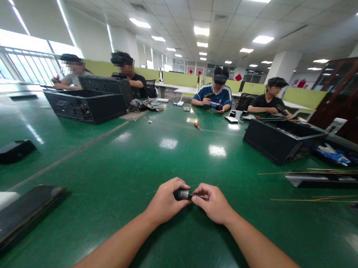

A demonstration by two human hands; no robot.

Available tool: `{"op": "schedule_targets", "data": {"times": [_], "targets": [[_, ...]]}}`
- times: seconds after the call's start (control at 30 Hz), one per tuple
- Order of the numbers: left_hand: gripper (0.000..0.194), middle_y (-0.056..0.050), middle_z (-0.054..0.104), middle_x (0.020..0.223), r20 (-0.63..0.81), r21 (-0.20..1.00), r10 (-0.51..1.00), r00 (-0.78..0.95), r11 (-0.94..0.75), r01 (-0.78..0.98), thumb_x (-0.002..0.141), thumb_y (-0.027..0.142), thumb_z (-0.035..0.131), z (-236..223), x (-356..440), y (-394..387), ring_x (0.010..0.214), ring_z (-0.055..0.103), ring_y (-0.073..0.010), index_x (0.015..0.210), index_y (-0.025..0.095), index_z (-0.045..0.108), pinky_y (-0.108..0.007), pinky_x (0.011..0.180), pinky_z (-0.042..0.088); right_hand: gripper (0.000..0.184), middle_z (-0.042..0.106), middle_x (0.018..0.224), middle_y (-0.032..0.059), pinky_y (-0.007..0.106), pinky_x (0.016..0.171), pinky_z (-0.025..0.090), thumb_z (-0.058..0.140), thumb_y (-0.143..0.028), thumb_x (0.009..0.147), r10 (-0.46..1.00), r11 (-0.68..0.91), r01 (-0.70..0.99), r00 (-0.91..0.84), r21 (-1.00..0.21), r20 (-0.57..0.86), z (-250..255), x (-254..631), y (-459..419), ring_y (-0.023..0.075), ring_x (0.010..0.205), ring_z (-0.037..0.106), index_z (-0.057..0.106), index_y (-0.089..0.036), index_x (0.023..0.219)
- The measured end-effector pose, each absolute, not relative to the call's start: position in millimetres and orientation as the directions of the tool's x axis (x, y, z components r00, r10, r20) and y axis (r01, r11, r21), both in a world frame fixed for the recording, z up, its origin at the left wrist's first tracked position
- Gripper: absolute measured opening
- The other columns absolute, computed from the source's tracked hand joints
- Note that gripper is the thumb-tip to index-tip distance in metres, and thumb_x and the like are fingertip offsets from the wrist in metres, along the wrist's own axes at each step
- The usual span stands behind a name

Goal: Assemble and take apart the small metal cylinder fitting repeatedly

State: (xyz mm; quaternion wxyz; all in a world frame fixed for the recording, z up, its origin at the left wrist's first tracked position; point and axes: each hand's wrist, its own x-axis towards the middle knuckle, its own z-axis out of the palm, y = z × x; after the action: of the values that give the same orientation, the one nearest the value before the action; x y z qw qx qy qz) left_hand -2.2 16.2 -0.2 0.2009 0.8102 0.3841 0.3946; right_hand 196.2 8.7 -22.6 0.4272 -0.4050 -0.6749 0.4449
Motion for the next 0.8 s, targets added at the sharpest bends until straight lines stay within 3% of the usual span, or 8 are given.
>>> {"op": "schedule_targets", "data": {"times": [0.3, 0.8], "targets": [[0.026, -0.002, 0.066, 0.09, 0.465, 0.641, 0.798, 0.384, -0.603, 0.475, 0.069, 0.015, 0.078, -0.2, -3.0, 16.1, 0.086, 0.063, -0.0174, 0.092, 0.021, 0.067, -0.03, 0.079, 0.049, 0.008, 0.058, 0.072, -0.0023, 0.022, 0.059, 0.038, 0.065, -0.023, 0.078, 0.93, 0.251, 0.147, -0.312, -0.957, 0.196, -22.7, 195.5, 7.8, 0.0104, 0.062, 0.052, 0.06, -0.016, 0.08], [0.026, -0.003, 0.067, 0.091, 0.489, 0.639, 0.792, 0.365, -0.61, 0.468, 0.071, 0.013, 0.075, -0.8, -4.4, 17.0, 0.087, 0.064, -0.0179, 0.094, 0.021, 0.067, -0.031, 0.079, 0.05, 0.016, 0.062, 0.071, -0.0014, 0.023, 0.059, 0.04, 0.064, -0.031, 0.081, 0.945, 0.181, 0.131, -0.296, -0.975, 0.136, -22.0, 193.9, 8.2, 0.0117, 0.062, 0.056, 0.057, -0.017, 0.079]]}}
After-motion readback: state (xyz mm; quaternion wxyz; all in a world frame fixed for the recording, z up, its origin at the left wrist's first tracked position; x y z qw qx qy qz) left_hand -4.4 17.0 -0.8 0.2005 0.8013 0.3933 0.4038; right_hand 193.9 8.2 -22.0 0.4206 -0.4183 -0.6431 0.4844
